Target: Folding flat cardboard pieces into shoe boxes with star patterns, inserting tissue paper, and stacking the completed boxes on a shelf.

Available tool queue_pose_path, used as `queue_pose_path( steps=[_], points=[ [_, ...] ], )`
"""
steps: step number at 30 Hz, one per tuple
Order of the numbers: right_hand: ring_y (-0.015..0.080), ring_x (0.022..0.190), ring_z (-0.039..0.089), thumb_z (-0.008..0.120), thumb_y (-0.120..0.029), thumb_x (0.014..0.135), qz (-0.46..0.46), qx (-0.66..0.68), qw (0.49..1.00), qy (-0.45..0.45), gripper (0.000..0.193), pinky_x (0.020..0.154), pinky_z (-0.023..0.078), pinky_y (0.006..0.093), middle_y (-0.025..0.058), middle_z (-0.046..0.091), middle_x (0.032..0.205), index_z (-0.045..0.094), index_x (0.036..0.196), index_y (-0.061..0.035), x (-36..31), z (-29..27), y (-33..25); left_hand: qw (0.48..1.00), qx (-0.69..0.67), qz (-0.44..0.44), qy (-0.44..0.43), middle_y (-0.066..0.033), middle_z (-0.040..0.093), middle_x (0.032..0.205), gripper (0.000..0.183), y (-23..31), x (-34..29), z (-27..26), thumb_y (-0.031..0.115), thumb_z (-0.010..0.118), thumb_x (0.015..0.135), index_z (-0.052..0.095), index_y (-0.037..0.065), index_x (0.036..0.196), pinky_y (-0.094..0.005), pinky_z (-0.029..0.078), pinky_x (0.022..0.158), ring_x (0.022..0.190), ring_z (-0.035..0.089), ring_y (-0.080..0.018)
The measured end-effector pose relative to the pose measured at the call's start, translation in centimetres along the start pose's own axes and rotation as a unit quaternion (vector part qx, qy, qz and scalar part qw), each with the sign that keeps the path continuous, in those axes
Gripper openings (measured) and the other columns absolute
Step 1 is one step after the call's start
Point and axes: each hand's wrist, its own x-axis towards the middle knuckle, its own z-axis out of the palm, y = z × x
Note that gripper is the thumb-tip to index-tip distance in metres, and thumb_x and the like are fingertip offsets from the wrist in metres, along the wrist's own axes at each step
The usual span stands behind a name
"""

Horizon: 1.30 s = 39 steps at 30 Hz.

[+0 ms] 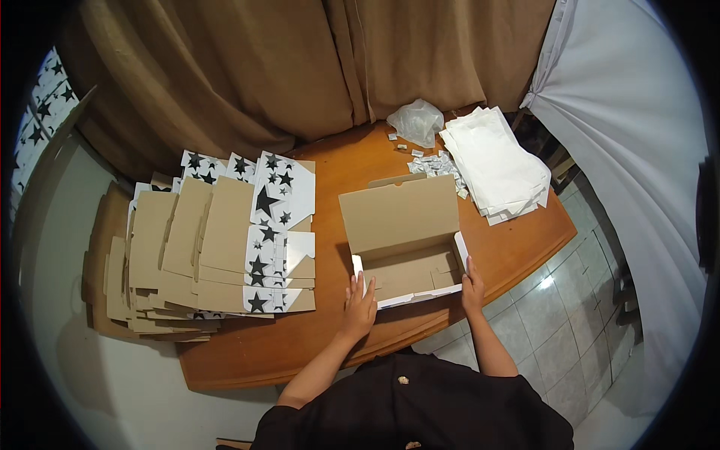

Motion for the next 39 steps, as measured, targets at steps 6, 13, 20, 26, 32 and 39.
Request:
queue_pose_path(
  steps=[6, 13, 20, 26, 32, 39],
  points=[
    [0.0296, 0.115, 0.051, 0.049, -0.004, 0.081, -0.017, -0.223, 0.973, 0.061, 0.046, 0.098, 0.036, 0.0317, 0.019, 0.054, 0.123, 0.049, 0.127, -0.0008, 0.2, -0.3, -1.5, 0.996, -0.019, -0.046, -0.08, -0.0185, 0.01, 0.15, 0.055, 0.9, 0.2, -0.9, 0.025, 0.044, 0.092, 0.028, 0.008, 0.141, -0.0633, 0.007, 0.104, 0.138, 0.005, -0.0413],
    [0.0345, 0.098, 0.059, 0.052, -0.012, 0.08, -0.001, -0.072, 0.988, -0.138, 0.031, 0.087, 0.046, 0.0383, 0.0231, 0.062, 0.102, 0.061, 0.109, -0.002, 6.4, 1.0, -9.2, 0.99, -0.008, -0.013, -0.14, -0.0202, 0.011, 0.149, 0.06, 6.7, 5.6, -2.9, 0.024, 0.048, 0.089, 0.025, 0.014, 0.143, -0.0593, 0.007, 0.106, 0.138, 0.009, -0.0383],
    [0.0416, 0.121, 0.044, 0.053, -0.024, 0.082, 0.071, -0.488, 0.755, -0.432, 0.055, 0.096, 0.042, 0.0415, 0.0347, 0.033, 0.134, 0.043, 0.131, -0.0004, 8.3, 5.5, -2.2, 0.893, 0.078, -0.204, -0.394, -0.0265, 0.0, 0.149, 0.092, 3.4, 12.5, 5.3, 0.058, 0.05, 0.081, 0.0, 0.016, 0.147, -0.053, 0.001, 0.109, 0.135, -0.005, -0.0479],
    [0.0495, 0.13, 0.023, 0.068, -0.043, 0.07, 0.176, -0.459, 0.717, -0.494, 0.112, 0.104, 0.031, 0.0457, 0.036, -0.018, 0.141, -0.009, 0.144, -0.0069, 6.0, 6.2, -0.6, 0.84, 0.211, -0.235, -0.442, -0.0194, -0.022, 0.147, 0.116, 0.3, 9.9, 9.2, 0.083, 0.042, 0.066, -0.016, 0.019, 0.144, -0.0587, -0.001, 0.106, 0.132, -0.027, -0.0411],
    [0.0461, 0.134, -0.01, 0.056, -0.063, 0.073, 0.193, -0.446, 0.715, -0.503, 0.114, 0.111, 0.01, 0.0459, 0.0319, -0.028, 0.139, -0.017, 0.142, -0.0085, 5.9, 6.9, 2.9, 0.837, 0.162, -0.298, -0.429, -0.0103, -0.021, 0.15, 0.107, 3.2, 10.5, 7.7, 0.084, 0.037, 0.068, -0.013, 0.027, 0.144, -0.0625, -0.001, 0.104, 0.136, -0.022, -0.0354],
    [0.0445, 0.134, -0.018, 0.044, -0.059, 0.084, 0.25, -0.412, 0.72, -0.498, 0.097, 0.111, 0.005, 0.0465, 0.0293, -0.028, 0.141, -0.016, 0.143, -0.0107, 6.2, 7.5, 0.1, 0.822, 0.159, -0.316, -0.446, -0.0119, -0.023, 0.149, 0.084, 1.8, 10.2, 8.9, 0.068, 0.029, 0.084, -0.014, 0.027, 0.144, -0.0615, -0.004, 0.104, 0.136, -0.022, -0.0361]
  ],
)
